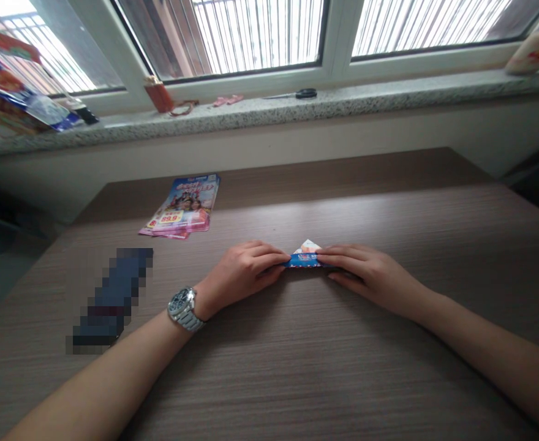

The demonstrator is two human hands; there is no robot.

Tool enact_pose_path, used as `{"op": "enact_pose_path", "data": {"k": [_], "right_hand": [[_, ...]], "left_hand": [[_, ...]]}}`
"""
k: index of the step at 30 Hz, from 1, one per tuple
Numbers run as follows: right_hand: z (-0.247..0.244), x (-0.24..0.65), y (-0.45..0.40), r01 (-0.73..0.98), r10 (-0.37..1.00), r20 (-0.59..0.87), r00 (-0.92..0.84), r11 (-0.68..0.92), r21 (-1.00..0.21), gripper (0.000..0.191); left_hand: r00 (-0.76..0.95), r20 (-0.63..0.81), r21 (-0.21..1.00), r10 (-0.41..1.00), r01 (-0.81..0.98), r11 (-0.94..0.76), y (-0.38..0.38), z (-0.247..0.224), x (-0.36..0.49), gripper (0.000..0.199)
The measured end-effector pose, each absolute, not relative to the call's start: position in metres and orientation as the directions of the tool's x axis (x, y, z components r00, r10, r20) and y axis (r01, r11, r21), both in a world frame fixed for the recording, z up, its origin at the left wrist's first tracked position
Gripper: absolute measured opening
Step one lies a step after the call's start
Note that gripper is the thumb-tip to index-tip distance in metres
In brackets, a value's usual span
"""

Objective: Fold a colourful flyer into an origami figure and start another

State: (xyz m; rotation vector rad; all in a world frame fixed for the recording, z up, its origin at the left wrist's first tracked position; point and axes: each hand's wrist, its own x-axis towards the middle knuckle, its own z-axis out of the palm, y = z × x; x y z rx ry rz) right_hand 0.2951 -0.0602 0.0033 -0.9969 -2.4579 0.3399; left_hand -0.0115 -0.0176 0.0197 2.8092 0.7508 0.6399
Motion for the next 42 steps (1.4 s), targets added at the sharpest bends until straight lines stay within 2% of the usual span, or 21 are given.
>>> {"op": "enact_pose_path", "data": {"k": [5,9,14,18,24,30,34,42], "right_hand": [[0.010,0.294,-0.064,0.563,0.714,0.430,-0.553,0.700,-0.439,0.033],[0.018,0.291,-0.070,0.532,0.759,0.485,-0.435,0.651,-0.542,0.028],[0.018,0.287,-0.073,0.563,0.873,0.392,-0.288,0.486,-0.669,0.018],[0.016,0.285,-0.072,0.575,0.934,0.281,-0.223,0.358,-0.736,0.020],[0.017,0.284,-0.073,0.522,0.949,0.226,-0.219,0.310,-0.794,0.023],[0.014,0.283,-0.072,0.488,0.962,0.139,-0.235,0.240,-0.839,0.027],[0.014,0.283,-0.072,0.496,0.957,0.148,-0.249,0.258,-0.829,0.026],[0.015,0.278,-0.072,0.532,0.948,0.164,-0.274,0.292,-0.795,0.022]], "left_hand": [[0.727,0.471,0.289,0.500,0.408,-0.866,-0.020,0.025,-0.008,0.024],[0.641,0.503,0.422,0.580,0.403,-0.812,-0.026,0.031,-0.003,0.019],[0.562,0.461,0.592,0.687,0.383,-0.709,-0.034,0.033,0.005,0.015],[0.556,0.387,0.704,0.736,0.338,-0.625,-0.037,0.032,0.009,0.018],[0.534,0.280,0.836,0.798,0.273,-0.476,-0.036,0.024,0.011,0.018],[0.527,0.227,0.871,0.819,0.268,-0.413,-0.036,0.022,0.011,0.018],[0.529,0.210,0.869,0.822,0.284,-0.405,-0.037,0.022,0.012,0.020],[0.597,0.257,0.763,0.760,0.357,-0.539,-0.042,0.027,0.016,0.013]]}}
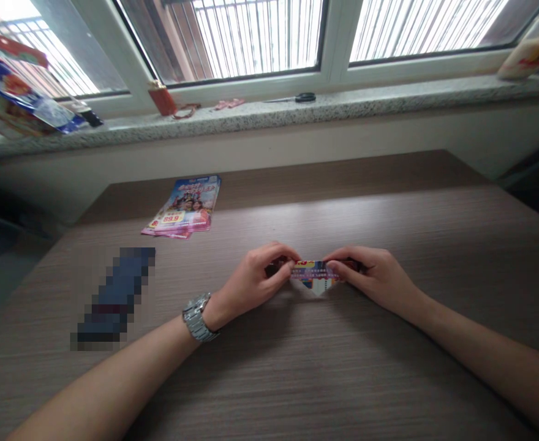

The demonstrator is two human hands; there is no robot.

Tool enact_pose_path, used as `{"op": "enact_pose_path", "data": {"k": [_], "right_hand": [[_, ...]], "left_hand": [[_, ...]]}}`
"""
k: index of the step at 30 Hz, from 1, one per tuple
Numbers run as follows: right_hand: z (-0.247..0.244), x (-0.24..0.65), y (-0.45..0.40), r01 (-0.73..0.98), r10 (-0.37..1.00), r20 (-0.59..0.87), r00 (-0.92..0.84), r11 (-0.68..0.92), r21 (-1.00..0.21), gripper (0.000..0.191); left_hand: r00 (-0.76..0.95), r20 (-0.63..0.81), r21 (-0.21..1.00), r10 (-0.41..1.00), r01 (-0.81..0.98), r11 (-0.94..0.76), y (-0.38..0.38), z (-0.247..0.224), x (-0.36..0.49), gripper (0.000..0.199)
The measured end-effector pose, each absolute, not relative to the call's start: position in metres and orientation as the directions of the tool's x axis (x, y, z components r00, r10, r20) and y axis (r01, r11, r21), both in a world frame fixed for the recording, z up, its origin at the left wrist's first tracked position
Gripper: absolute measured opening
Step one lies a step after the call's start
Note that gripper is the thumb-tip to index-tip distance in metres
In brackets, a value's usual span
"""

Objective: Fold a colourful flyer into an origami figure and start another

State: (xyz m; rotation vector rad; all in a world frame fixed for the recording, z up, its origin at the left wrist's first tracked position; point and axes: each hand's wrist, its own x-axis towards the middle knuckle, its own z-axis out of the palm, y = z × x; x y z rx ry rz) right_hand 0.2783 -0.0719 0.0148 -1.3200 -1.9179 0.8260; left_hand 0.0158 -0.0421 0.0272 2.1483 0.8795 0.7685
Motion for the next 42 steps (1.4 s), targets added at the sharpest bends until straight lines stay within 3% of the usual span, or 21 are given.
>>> {"op": "enact_pose_path", "data": {"k": [10,21,42], "right_hand": [[0.015,0.273,-0.073,0.536,0.922,0.145,-0.358,0.330,-0.777,0.025],[0.014,0.266,-0.075,0.453,0.929,0.069,-0.362,0.241,-0.858,0.028],[0.018,0.258,-0.081,0.410,0.940,0.109,-0.324,0.243,-0.879,0.026]], "left_hand": [[0.627,0.224,0.743,0.746,0.385,-0.547,-0.039,0.023,0.018,0.014],[0.610,0.218,0.777,0.762,0.364,-0.514,-0.045,0.026,0.022,0.012],[0.602,0.201,0.812,0.773,0.338,-0.475,-0.056,0.031,0.033,0.016]]}}
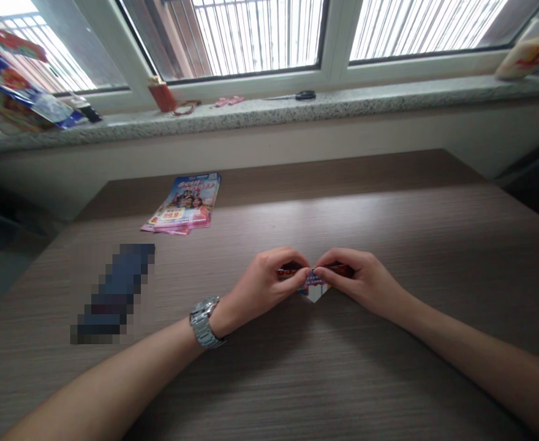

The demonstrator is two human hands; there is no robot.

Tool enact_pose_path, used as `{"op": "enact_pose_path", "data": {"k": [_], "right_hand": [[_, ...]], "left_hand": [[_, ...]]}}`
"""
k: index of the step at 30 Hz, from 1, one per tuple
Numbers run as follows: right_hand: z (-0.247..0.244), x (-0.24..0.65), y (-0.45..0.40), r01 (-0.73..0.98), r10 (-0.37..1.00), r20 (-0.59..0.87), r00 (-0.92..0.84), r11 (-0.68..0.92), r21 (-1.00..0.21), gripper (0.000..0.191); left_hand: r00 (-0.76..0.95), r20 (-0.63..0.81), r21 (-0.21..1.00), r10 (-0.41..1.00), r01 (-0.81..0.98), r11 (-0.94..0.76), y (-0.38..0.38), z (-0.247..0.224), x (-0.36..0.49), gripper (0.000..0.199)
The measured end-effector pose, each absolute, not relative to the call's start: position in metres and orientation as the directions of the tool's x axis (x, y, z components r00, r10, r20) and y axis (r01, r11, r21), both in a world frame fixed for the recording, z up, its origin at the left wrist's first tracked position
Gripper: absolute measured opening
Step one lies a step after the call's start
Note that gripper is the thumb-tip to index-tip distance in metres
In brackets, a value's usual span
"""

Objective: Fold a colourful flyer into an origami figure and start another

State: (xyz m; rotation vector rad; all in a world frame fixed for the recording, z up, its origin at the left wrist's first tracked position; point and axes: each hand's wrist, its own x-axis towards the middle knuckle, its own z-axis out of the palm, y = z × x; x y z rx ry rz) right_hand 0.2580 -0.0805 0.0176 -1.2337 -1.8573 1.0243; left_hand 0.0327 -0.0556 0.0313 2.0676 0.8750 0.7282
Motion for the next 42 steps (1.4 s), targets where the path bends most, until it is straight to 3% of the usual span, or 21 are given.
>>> {"op": "enact_pose_path", "data": {"k": [27,42], "right_hand": [[0.028,0.285,-0.072,0.435,0.975,-0.051,-0.216,0.050,-0.899,0.026],[0.021,0.278,-0.074,0.408,0.979,0.004,-0.204,0.089,-0.908,0.032]], "left_hand": [[0.523,0.181,0.867,0.833,0.314,-0.386,-0.044,0.031,0.021,0.017],[0.521,0.169,0.877,0.837,0.308,-0.368,-0.046,0.026,0.024,0.016]]}}
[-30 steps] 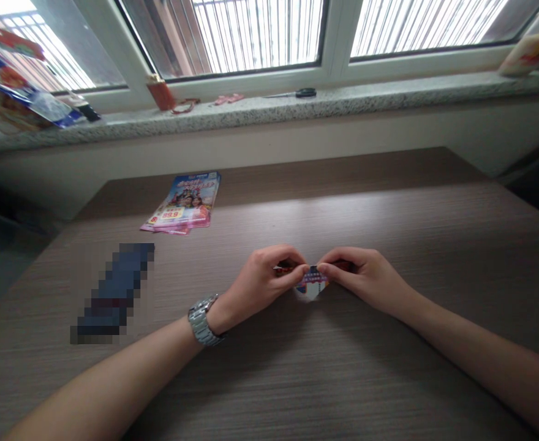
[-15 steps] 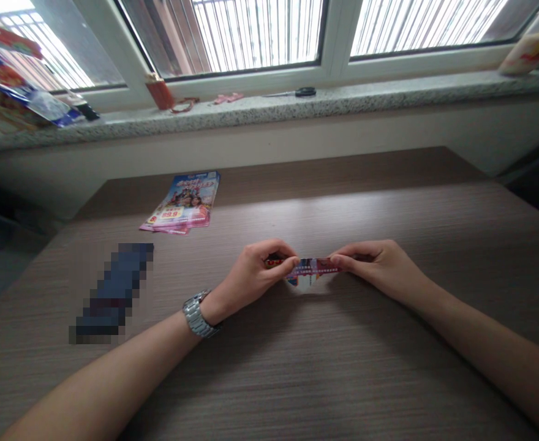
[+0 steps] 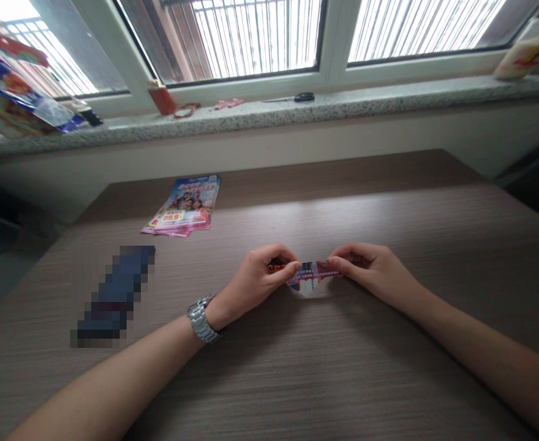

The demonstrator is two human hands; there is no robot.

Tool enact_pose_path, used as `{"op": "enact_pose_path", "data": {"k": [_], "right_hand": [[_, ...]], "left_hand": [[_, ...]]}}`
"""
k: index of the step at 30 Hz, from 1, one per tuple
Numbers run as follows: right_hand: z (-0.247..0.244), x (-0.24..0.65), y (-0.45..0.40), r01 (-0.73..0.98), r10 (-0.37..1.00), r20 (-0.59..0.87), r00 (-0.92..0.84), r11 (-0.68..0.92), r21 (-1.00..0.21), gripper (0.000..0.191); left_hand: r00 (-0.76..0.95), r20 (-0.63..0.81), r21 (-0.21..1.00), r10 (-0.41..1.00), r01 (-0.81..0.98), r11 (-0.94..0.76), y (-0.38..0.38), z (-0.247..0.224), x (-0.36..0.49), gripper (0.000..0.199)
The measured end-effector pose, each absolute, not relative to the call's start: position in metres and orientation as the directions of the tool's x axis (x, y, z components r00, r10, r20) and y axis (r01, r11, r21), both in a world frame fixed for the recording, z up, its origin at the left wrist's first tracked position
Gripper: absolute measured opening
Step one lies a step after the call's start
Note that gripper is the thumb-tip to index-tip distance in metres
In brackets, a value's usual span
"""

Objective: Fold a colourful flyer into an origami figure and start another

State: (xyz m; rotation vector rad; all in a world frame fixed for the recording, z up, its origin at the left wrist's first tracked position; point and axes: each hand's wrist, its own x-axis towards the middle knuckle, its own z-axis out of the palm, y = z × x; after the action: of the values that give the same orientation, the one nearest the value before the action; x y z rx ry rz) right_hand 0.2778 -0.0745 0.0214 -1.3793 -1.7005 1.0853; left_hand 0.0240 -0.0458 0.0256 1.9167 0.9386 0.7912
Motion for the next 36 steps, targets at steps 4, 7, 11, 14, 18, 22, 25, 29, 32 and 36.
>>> {"op": "enact_pose_path", "data": {"k": [4,7,11,14,18,22,25,29,32,36], "right_hand": [[0.017,0.271,-0.075,0.352,0.966,-0.026,-0.256,0.068,-0.934,0.031],[0.016,0.268,-0.076,0.343,0.958,-0.009,-0.288,0.095,-0.934,0.027],[0.019,0.271,-0.075,0.421,0.961,0.046,-0.272,0.162,-0.892,0.026],[0.021,0.278,-0.073,0.456,0.966,0.054,-0.251,0.167,-0.874,0.027],[0.019,0.287,-0.070,0.461,0.970,0.047,-0.238,0.156,-0.873,0.025],[0.018,0.290,-0.068,0.486,0.971,0.047,-0.236,0.159,-0.859,0.026],[0.018,0.291,-0.068,0.512,0.970,0.044,-0.241,0.165,-0.843,0.027],[0.017,0.292,-0.068,0.537,0.962,0.096,-0.257,0.224,-0.813,0.026],[0.015,0.294,-0.067,0.576,0.959,0.148,-0.241,0.265,-0.774,0.023],[0.012,0.298,-0.064,0.613,0.940,0.228,-0.255,0.340,-0.713,0.020]], "left_hand": [[0.525,0.162,0.881,0.835,0.304,-0.362,-0.048,0.025,0.026,0.017],[0.533,0.168,0.881,0.829,0.295,-0.369,-0.048,0.025,0.027,0.018],[0.525,0.203,0.854,0.827,0.319,-0.412,-0.043,0.025,0.025,0.017],[0.484,0.213,0.843,0.849,0.349,-0.410,-0.038,0.025,0.020,0.018],[0.479,0.192,0.835,0.856,0.378,-0.399,-0.031,0.022,0.014,0.021],[0.492,0.211,0.815,0.845,0.388,-0.430,-0.029,0.020,0.011,0.022],[0.494,0.222,0.793,0.841,0.410,-0.451,-0.029,0.019,0.010,0.022],[0.514,0.249,0.743,0.821,0.443,-0.502,-0.028,0.018,0.008,0.022],[0.513,0.297,0.671,0.805,0.488,-0.558,-0.027,0.016,0.005,0.020],[0.498,0.373,0.563,0.783,0.549,-0.617,-0.027,0.013,0.004,0.013]]}}
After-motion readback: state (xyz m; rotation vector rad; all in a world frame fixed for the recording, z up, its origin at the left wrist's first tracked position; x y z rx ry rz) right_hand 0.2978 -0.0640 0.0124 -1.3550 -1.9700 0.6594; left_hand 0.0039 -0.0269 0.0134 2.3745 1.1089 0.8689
